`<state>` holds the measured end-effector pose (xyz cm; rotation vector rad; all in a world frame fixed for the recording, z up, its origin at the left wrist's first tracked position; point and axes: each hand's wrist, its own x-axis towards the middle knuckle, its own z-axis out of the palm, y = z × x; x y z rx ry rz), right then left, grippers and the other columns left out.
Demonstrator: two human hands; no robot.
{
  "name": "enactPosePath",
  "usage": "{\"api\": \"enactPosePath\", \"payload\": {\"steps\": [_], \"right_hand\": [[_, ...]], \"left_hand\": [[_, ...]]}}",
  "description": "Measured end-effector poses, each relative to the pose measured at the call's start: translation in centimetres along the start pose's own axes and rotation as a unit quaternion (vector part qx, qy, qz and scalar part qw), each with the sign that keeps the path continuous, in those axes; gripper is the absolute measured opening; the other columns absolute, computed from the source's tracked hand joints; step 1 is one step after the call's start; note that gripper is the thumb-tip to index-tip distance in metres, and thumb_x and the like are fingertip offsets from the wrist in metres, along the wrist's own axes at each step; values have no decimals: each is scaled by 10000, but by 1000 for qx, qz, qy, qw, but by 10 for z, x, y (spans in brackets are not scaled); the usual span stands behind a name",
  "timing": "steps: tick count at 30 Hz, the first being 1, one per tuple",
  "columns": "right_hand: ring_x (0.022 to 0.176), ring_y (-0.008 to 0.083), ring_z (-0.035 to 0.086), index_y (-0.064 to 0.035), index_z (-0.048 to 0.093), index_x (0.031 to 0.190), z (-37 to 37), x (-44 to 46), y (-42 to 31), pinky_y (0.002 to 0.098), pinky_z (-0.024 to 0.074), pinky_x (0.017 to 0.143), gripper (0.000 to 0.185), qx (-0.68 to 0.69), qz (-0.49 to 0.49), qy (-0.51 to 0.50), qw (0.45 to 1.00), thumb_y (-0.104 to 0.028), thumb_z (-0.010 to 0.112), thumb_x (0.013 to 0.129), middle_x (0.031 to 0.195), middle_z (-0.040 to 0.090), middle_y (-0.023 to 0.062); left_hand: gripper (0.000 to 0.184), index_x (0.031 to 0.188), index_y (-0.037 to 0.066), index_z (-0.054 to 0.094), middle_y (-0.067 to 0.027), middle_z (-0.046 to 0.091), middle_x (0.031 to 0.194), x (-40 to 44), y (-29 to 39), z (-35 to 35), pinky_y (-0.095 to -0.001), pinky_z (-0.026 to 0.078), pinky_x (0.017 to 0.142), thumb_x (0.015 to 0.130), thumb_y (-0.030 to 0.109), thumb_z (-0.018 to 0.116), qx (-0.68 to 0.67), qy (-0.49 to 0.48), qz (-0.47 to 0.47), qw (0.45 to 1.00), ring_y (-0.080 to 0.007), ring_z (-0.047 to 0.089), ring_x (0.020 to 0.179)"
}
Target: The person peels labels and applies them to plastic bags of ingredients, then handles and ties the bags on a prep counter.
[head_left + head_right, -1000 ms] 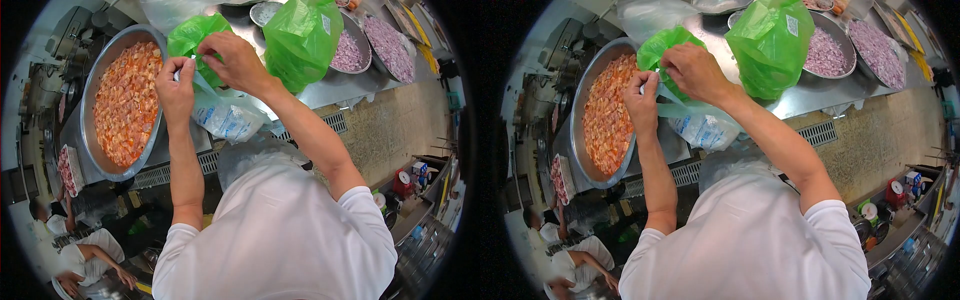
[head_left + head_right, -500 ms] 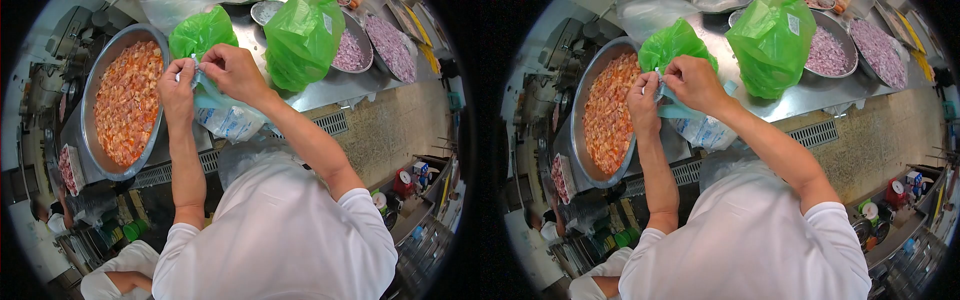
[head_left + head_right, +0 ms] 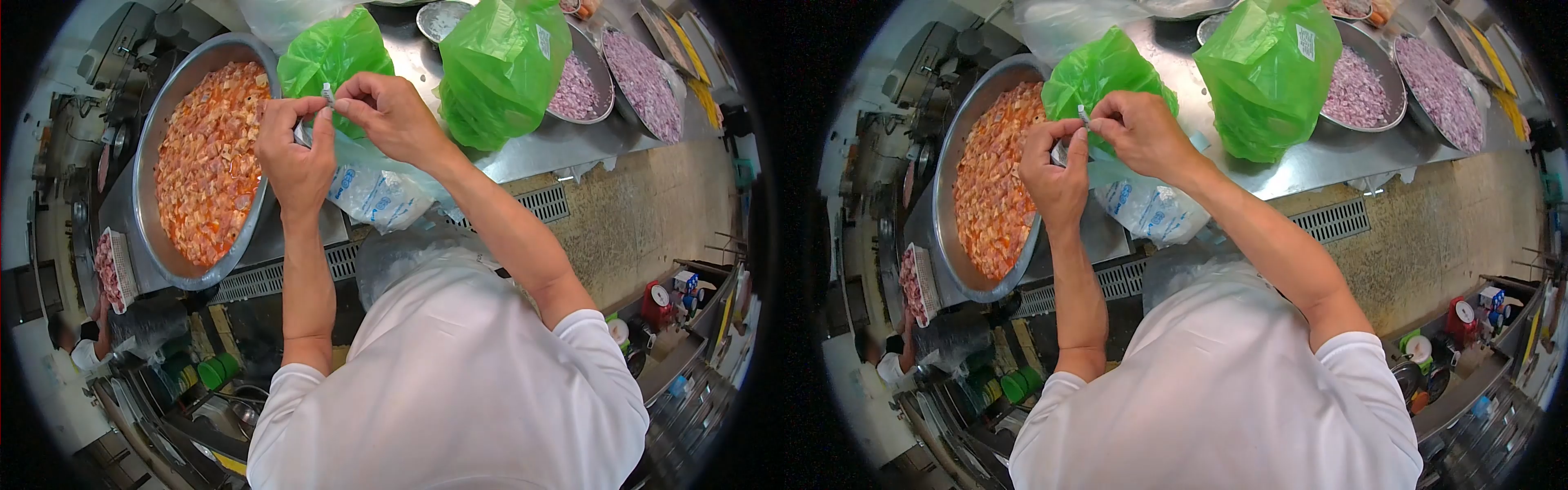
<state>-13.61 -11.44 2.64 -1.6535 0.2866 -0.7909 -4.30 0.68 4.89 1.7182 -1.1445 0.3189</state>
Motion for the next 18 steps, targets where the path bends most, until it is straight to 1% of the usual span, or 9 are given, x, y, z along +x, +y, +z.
{"api": "enactPosePath", "payload": {"steps": [2,5,8,11,14,17,18], "right_hand": [[618,153,596,45,684,910,0,-1,0,321,472,575,156,-4,-15,-8,1000,-110,687,888,721,672,125],[626,134,587,46,682,917,-1,-1,-4,314,469,578,145,-12,-4,-18,1000,-98,680,895,718,669,109],[632,122,585,43,687,925,-2,-1,-2,308,467,574,138,27,20,-21,999,-91,685,892,714,669,96],[640,125,598,39,694,929,0,-1,1,301,473,580,129,48,23,-18,998,-81,686,885,725,679,99],[634,123,599,39,699,921,1,-2,2,295,477,580,127,23,-8,-9,1000,-81,689,880,724,685,98],[620,126,598,40,700,910,0,-2,-8,295,479,576,126,-7,4,-5,1000,-80,693,873,721,688,102],[616,127,597,42,700,909,0,-2,-8,296,478,573,130,-9,1,-5,1000,-83,697,872,719,688,103]], "left_hand": [[123,900,-1,689,-106,634,850,0,1,0,-345,495,707,779,-1,711,-5,-6,-13,1000,-237,625,772],[130,901,4,696,-112,640,851,0,4,-1,-353,500,704,774,5,719,-4,-13,-18,1000,-249,643,785],[127,900,14,701,-114,643,852,2,3,-2,-360,502,701,775,13,722,33,-20,17,999,-265,649,783],[123,897,20,702,-112,645,852,2,2,-2,-370,502,697,776,17,723,41,-19,19,999,-275,648,774],[115,893,21,700,-108,646,853,2,4,-3,-375,500,689,779,17,718,44,-20,6,999,-271,650,772],[113,892,25,699,-109,650,843,2,0,-3,-375,499,681,780,15,715,53,-21,13,998,-271,652,767],[113,890,26,699,-110,651,837,1,1,-3,-375,499,679,779,15,715,43,-19,-1,999,-274,653,763]]}}
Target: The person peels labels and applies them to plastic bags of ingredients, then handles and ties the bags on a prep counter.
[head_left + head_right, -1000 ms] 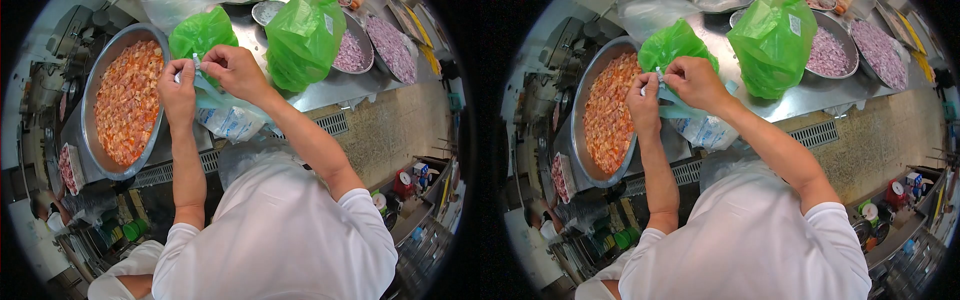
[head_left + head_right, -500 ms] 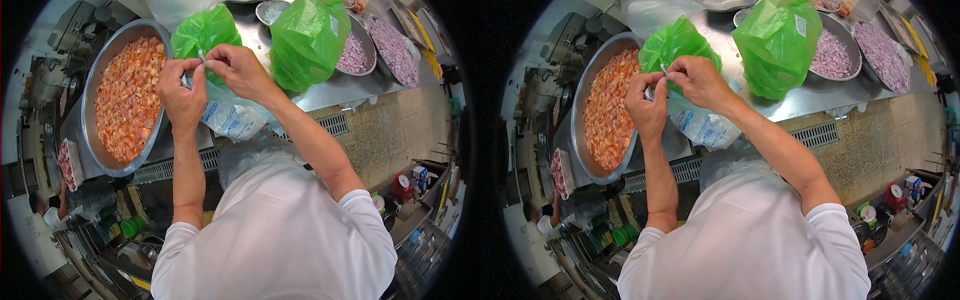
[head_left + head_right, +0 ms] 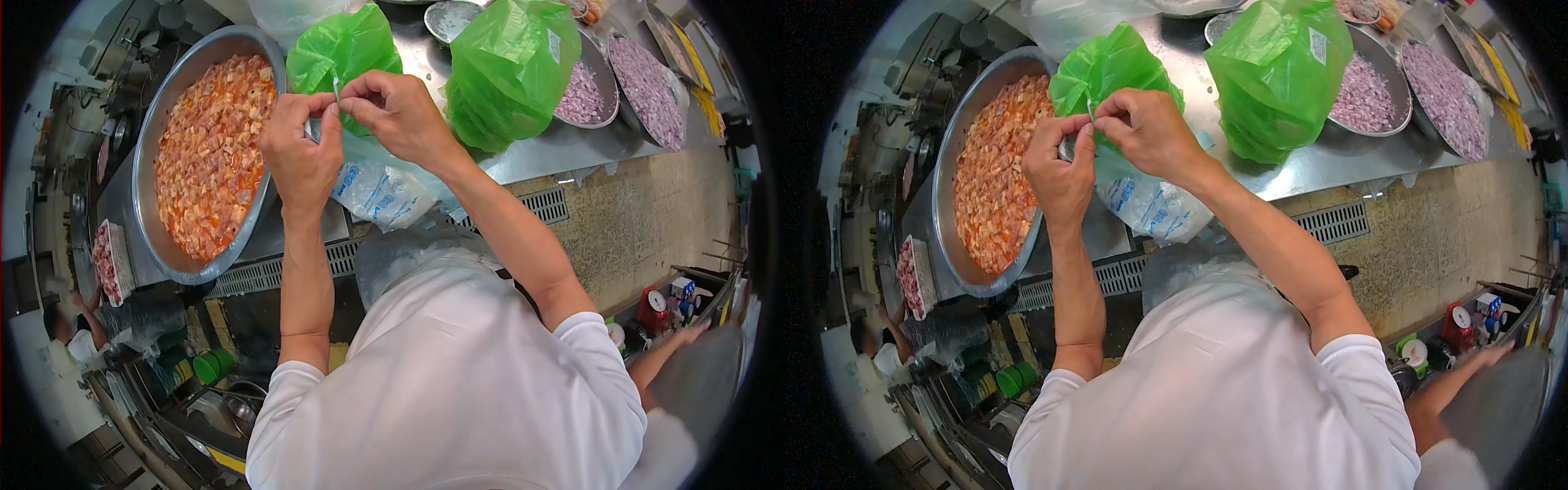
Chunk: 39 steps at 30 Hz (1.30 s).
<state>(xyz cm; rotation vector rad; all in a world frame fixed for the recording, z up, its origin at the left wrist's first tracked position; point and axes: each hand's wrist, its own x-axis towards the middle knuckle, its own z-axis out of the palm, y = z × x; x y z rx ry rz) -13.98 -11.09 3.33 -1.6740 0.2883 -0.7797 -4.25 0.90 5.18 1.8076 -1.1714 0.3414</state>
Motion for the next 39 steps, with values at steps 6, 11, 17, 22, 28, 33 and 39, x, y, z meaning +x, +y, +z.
{"api": "enactPosePath", "payload": {"steps": [6,11,17,22,28,33,39], "right_hand": [[601,130,586,47,700,905,2,1,7,298,470,561,136,8,-5,5,1000,-85,699,872,703,681,105],[592,128,575,46,700,906,0,2,5,305,461,549,123,1,1,-9,1000,-73,688,879,680,665,96],[604,157,590,39,696,896,1,2,7,323,469,567,121,0,-8,-1,1000,-80,683,885,697,669,114],[615,182,607,42,687,894,0,2,5,337,475,577,139,-21,-16,-12,1000,-97,676,892,711,668,129],[621,191,609,48,664,892,-1,2,3,345,475,577,161,-33,-19,-26,999,-112,650,908,710,657,133],[619,147,556,40,651,905,-3,1,3,314,444,561,158,-24,-12,-36,999,-114,636,931,706,621,81],[617,188,604,50,657,893,-3,2,5,340,470,575,172,-19,-17,-30,999,-120,647,914,706,652,132]], "left_hand": [[111,891,29,696,-112,652,814,-2,2,-2,-374,498,672,781,28,712,-14,-3,-17,1000,-287,654,743],[107,894,27,693,-111,650,823,-2,-1,-2,-376,496,667,788,39,709,4,-13,20,1000,-284,654,739],[91,884,25,685,-108,645,823,-1,-1,-2,-384,495,652,798,45,705,8,-25,13,1000,-288,654,737],[80,882,26,682,-108,643,820,0,0,-2,-382,498,650,808,50,699,11,-26,16,999,-285,653,735],[77,887,22,682,-107,649,820,-1,0,-1,-375,504,656,817,53,691,8,-22,4,1000,-277,656,731],[83,890,20,682,-108,653,820,-1,1,-2,-370,505,653,814,51,695,-5,-30,-10,999,-270,658,728],[85,883,22,682,-107,654,814,0,-1,-2,-365,501,639,807,53,706,2,-26,19,999,-266,658,717]]}}
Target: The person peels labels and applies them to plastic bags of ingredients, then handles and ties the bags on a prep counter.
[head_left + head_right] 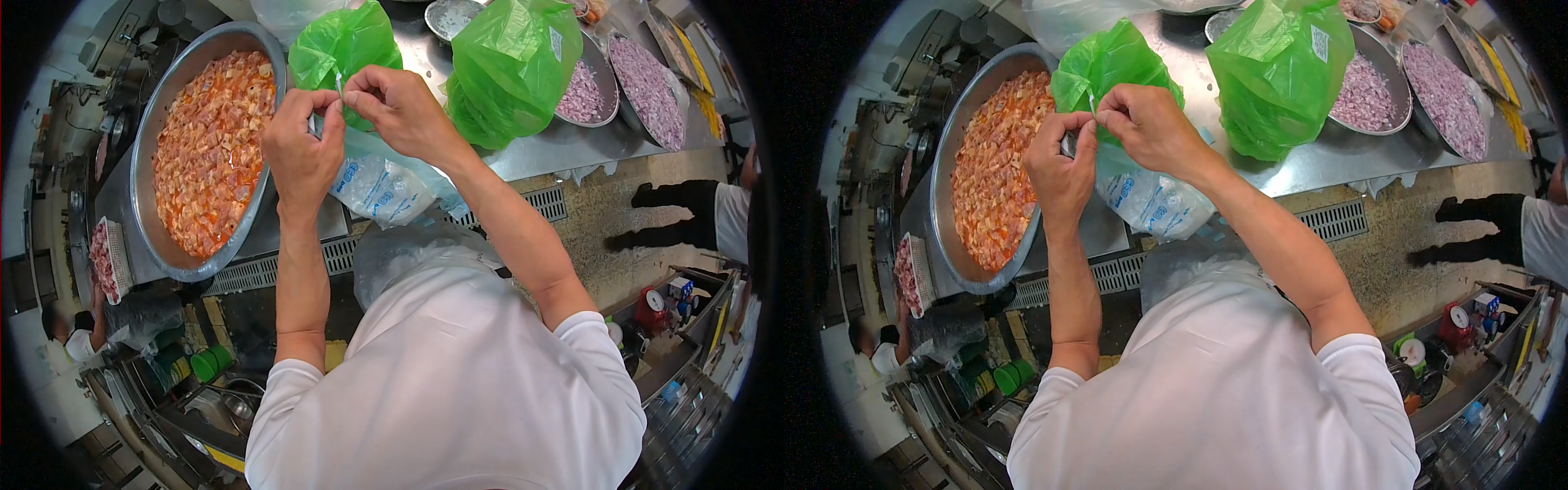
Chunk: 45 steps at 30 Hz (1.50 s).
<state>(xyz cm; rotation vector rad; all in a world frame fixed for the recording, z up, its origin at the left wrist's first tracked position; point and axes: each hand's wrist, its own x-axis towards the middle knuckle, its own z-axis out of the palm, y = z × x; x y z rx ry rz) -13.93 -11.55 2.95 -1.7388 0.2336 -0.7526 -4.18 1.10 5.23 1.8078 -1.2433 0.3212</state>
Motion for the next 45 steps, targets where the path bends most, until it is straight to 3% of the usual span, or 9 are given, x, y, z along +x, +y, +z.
{"api": "enactPosePath", "payload": {"steps": [20,29,35,38,41,45], "right_hand": [[615,202,615,52,659,894,-1,1,-1,350,479,575,187,-10,7,-7,1000,-134,646,909,701,656,136],[672,275,647,50,653,914,-1,1,-4,379,503,627,182,-44,0,-25,999,-131,636,905,764,667,186],[702,307,650,47,639,917,0,0,-4,384,508,646,176,-44,-3,-32,999,-127,630,902,786,665,195],[678,259,632,46,630,916,-1,-1,-1,369,501,638,170,-46,-28,-25,998,-124,622,915,765,660,172],[626,77,467,-3,613,944,-5,-2,7,276,429,551,139,3,7,-24,1000,-137,592,977,688,531,-10],[633,66,468,-2,613,949,-8,-1,7,260,469,577,145,10,14,-34,999,-142,596,984,710,530,-20]], "left_hand": [[63,846,28,671,-95,645,779,2,3,-2,-364,496,623,796,46,705,13,-5,0,1000,-252,651,688],[65,793,27,634,-89,627,746,2,-1,2,-363,487,602,757,59,678,44,-6,-2,999,-246,626,645],[72,820,5,640,-80,622,729,-2,-6,4,-331,473,605,774,55,663,-54,2,-55,997,-179,581,626],[82,832,-9,643,-43,614,722,-4,-5,1,-301,460,610,800,63,664,-111,4,-124,986,-122,549,653],[102,843,-15,651,-21,605,720,-1,-9,-12,-281,454,627,841,85,670,-132,18,-151,979,-96,541,690],[126,876,-18,668,-36,630,738,-2,-5,-11,-279,464,657,878,107,682,-129,1,-147,981,-103,568,713]]}}
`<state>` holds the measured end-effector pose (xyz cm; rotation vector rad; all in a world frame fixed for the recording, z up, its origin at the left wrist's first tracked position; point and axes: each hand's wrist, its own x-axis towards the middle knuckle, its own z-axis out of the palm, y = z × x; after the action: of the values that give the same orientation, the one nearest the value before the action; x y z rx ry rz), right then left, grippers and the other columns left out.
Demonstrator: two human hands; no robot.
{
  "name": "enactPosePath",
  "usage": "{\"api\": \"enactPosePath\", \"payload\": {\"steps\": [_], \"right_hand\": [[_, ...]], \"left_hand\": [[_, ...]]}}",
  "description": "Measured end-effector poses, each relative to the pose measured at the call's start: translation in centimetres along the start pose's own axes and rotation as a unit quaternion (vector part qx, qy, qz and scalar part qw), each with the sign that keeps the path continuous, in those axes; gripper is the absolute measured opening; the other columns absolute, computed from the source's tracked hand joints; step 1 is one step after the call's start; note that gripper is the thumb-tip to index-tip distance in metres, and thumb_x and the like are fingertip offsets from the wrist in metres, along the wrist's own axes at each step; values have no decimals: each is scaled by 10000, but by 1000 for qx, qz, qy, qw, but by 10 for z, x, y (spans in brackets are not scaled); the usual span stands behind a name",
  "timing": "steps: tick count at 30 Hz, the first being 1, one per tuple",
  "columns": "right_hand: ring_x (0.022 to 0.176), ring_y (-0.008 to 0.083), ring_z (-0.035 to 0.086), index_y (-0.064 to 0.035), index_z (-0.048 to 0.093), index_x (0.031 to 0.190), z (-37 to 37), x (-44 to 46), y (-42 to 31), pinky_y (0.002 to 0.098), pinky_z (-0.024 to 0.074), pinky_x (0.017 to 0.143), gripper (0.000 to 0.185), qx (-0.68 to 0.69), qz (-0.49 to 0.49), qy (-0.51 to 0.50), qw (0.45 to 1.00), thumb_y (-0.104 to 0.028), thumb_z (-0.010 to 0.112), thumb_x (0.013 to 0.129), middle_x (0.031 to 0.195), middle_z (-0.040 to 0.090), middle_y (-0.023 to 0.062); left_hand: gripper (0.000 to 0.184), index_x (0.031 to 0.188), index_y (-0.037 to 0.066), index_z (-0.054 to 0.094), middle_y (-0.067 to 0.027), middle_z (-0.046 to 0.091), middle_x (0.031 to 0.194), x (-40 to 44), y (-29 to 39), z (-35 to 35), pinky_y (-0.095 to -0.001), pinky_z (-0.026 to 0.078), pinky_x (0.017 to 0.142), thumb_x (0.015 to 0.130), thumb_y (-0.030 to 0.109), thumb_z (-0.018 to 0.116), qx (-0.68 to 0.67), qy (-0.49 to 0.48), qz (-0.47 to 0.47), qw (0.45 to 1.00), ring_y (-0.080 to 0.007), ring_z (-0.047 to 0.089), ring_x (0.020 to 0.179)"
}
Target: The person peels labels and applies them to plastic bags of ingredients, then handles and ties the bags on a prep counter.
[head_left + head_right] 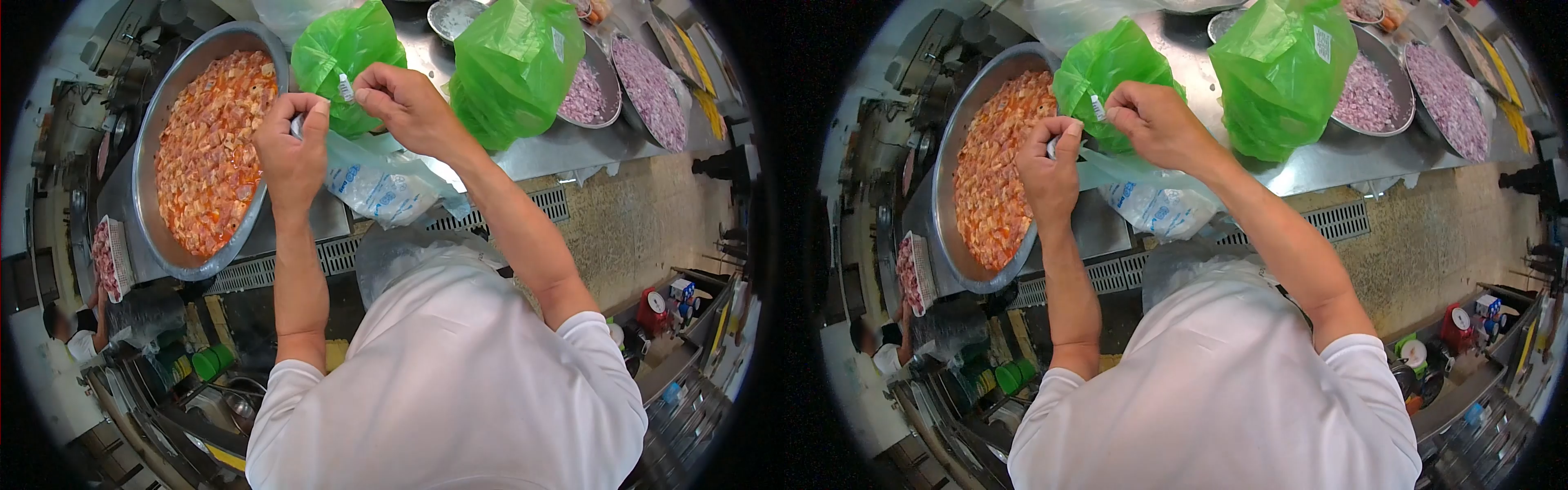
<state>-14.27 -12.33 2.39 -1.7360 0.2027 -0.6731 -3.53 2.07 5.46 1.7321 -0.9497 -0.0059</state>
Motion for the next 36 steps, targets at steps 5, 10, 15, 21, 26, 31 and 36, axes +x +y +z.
{"api": "enactPosePath", "payload": {"steps": [5,10,15,21,26,31,36], "right_hand": [[646,119,549,40,642,939,0,-4,-1,302,460,587,137,17,13,-7,1000,-96,642,923,735,644,74],[635,124,540,35,649,942,0,-5,2,306,450,573,137,15,-16,29,999,-101,654,930,721,633,87],[672,217,609,-11,665,950,-3,1,-3,351,486,601,108,-61,-74,142,985,-99,681,890,789,636,105],[744,317,629,-64,666,938,-10,26,-1,400,505,637,92,-228,-254,86,936,-72,688,849,847,611,92],[746,314,631,-52,649,916,-3,29,5,405,506,640,81,-185,-258,109,942,-55,690,846,844,611,104],[760,327,639,-40,640,925,3,28,4,414,510,654,82,-167,-244,125,947,-38,684,856,858,617,114],[765,329,643,-37,643,935,6,27,8,414,511,657,89,-167,-238,134,947,-34,688,859,868,621,118]], "left_hand": [[162,905,-25,679,-55,666,772,-3,-2,16,-288,476,682,887,130,720,16,6,25,1000,-113,585,723],[146,899,-29,672,-68,661,781,-2,-4,17,-288,473,678,896,109,719,-7,-3,9,1000,-130,590,720],[141,887,-28,662,-72,642,774,-1,-2,11,-282,457,668,893,101,720,6,-11,-6,1000,-139,575,717],[155,897,-3,658,2,606,771,-1,-1,4,-240,424,654,927,141,709,37,-30,38,998,-77,512,720],[113,854,-15,641,-30,593,746,-2,-1,-1,-274,429,647,909,74,684,-5,0,26,1000,-108,521,699],[120,865,7,667,27,599,758,-7,-3,-3,-233,411,654,918,112,690,-9,39,13,999,-61,502,721],[114,854,2,669,24,600,760,-12,-5,1,-236,414,668,906,101,691,-35,79,-11,996,-63,507,728]]}}
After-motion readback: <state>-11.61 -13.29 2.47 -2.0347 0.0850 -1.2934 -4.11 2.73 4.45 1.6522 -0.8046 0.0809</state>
